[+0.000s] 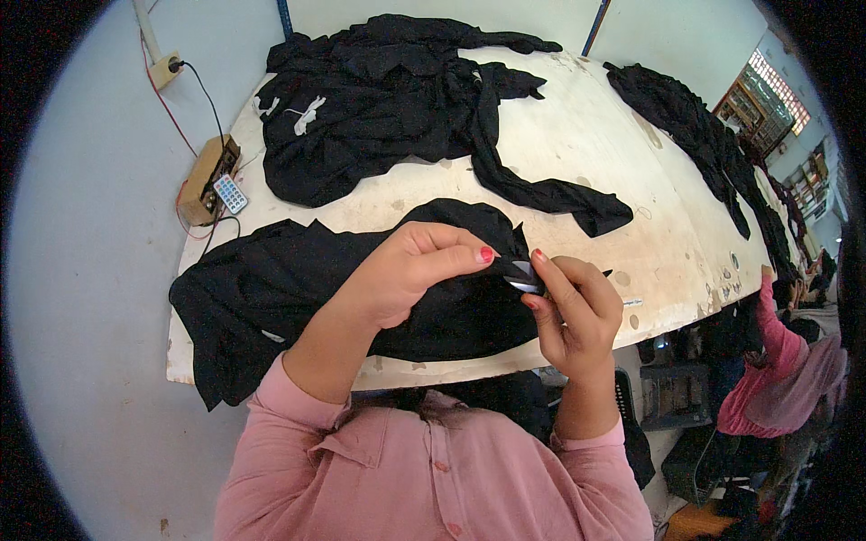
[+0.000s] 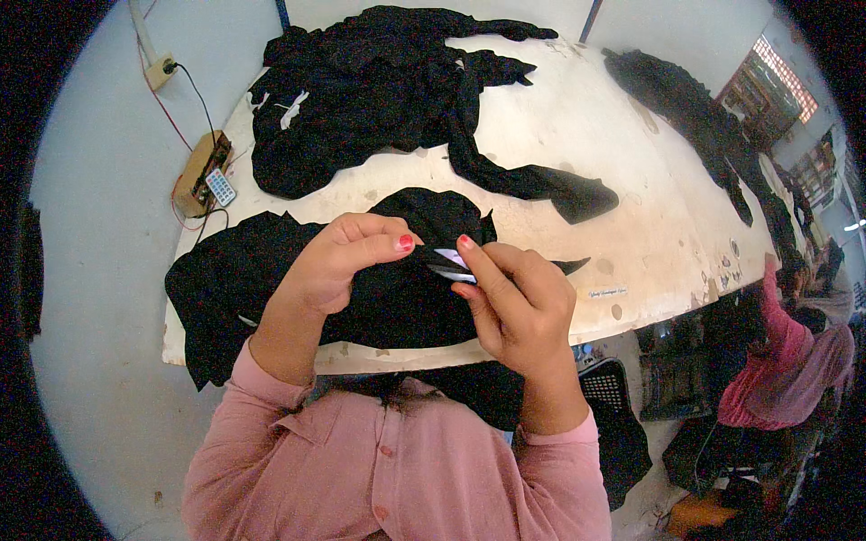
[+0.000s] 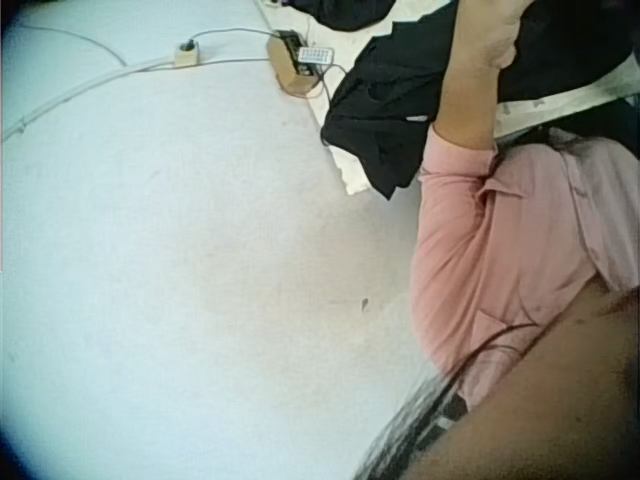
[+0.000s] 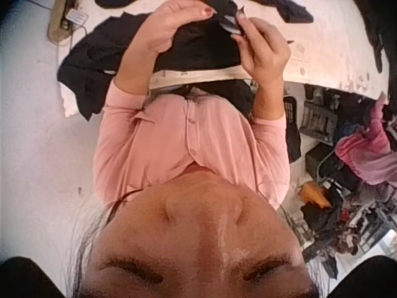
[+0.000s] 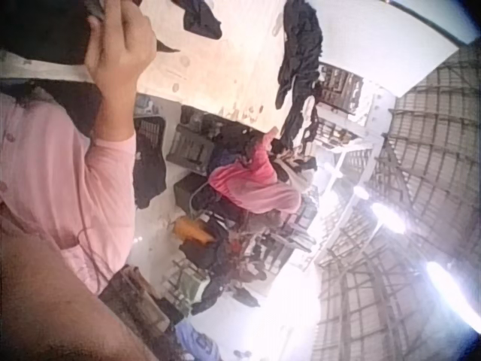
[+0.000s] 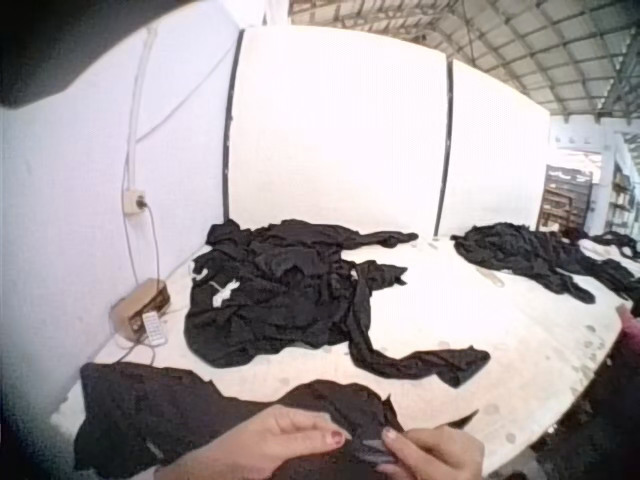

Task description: The person uses small scissors to cut threads and small pieces from a black garment laid on a table. They repeatedly lift, turn, and trim the fabric, handling it one section at a time.

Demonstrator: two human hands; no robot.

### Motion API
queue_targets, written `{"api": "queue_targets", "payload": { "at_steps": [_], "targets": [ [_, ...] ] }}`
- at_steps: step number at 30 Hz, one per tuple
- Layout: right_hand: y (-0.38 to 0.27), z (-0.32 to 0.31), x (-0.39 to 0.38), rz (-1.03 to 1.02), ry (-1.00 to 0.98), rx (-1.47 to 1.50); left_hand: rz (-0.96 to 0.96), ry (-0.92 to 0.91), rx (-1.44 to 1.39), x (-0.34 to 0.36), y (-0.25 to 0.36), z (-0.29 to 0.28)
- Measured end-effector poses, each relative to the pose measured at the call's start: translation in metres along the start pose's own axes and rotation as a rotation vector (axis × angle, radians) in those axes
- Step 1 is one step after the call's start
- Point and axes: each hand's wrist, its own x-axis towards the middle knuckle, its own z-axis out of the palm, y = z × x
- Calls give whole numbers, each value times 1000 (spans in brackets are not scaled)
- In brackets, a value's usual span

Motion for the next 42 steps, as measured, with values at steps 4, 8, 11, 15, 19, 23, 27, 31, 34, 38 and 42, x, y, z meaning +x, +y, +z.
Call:
{"api": "queue_targets", "payload": {
  "at_steps": [4, 8, 11, 15, 19, 23, 27, 31, 34, 38, 42],
  "targets": [
    [0, -1, 2, -40, 1, -35, 41, -33, 86, -1, 6, 3],
    [-2, -3, 5, -49, 0, -27, 56, -10, 178, -2, 7, 5],
    [-2, -3, 5, -68, -6, -43, 58, -17, 231, -2, 6, 7],
    [-3, -5, 7, -73, -12, -69, 60, -24, 188, -2, 5, 9],
    [-3, -7, 7, -88, -31, -86, 47, -25, 185, -1, 4, 10],
    [-3, -6, 8, -97, -34, -102, 27, -18, 169, -1, 1, 8],
    [-5, -6, 8, -122, -47, -161, 0, -15, 81, -1, -1, 8],
    [-7, -5, 9, -152, -51, -224, -37, -18, 50, 1, -2, 4],
    [-6, -4, 10, -173, -56, -247, -56, -18, 32, 2, -3, 2],
    [-5, -4, 11, -172, -69, -257, -59, -12, -6, 3, -7, 0],
    [-5, -3, 11, -163, -74, -236, -93, -25, -62, 4, -8, 0]
  ]
}}
